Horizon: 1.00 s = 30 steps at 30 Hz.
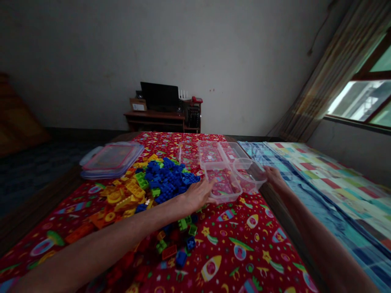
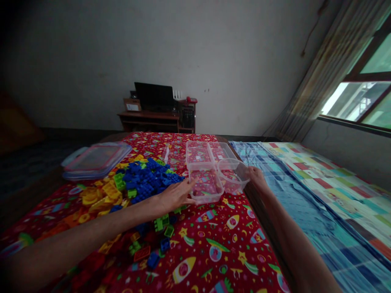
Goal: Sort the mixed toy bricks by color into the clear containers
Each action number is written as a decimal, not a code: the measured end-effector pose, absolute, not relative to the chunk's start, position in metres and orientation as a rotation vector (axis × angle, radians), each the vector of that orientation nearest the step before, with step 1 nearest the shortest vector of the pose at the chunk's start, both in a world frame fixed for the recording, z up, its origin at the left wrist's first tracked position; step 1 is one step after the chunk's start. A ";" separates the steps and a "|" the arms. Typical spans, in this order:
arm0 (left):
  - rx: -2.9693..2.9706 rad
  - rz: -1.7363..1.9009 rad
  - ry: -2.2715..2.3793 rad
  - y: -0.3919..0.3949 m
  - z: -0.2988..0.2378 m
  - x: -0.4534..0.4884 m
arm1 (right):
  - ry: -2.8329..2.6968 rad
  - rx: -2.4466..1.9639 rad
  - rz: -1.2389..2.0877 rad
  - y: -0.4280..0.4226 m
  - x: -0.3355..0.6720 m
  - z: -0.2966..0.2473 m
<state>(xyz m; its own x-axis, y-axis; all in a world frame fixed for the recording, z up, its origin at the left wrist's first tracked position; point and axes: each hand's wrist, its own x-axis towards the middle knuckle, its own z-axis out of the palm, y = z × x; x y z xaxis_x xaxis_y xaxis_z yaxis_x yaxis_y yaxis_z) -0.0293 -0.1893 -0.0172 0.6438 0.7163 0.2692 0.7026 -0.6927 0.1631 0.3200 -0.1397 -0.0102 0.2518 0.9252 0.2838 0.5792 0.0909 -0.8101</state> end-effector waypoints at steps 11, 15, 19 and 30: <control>2.934 0.782 1.427 -0.239 0.025 -0.127 | -1.869 -1.136 0.315 -0.212 0.187 0.043; 2.541 1.098 1.950 -0.235 0.029 -0.200 | -2.203 -1.053 0.511 -0.228 0.108 0.037; 2.107 1.075 2.153 -0.235 0.000 -0.261 | -2.276 -1.195 0.439 -0.206 0.055 0.022; 1.763 1.057 1.856 -0.236 -0.027 -0.232 | -2.319 -1.451 0.439 -0.182 -0.015 0.023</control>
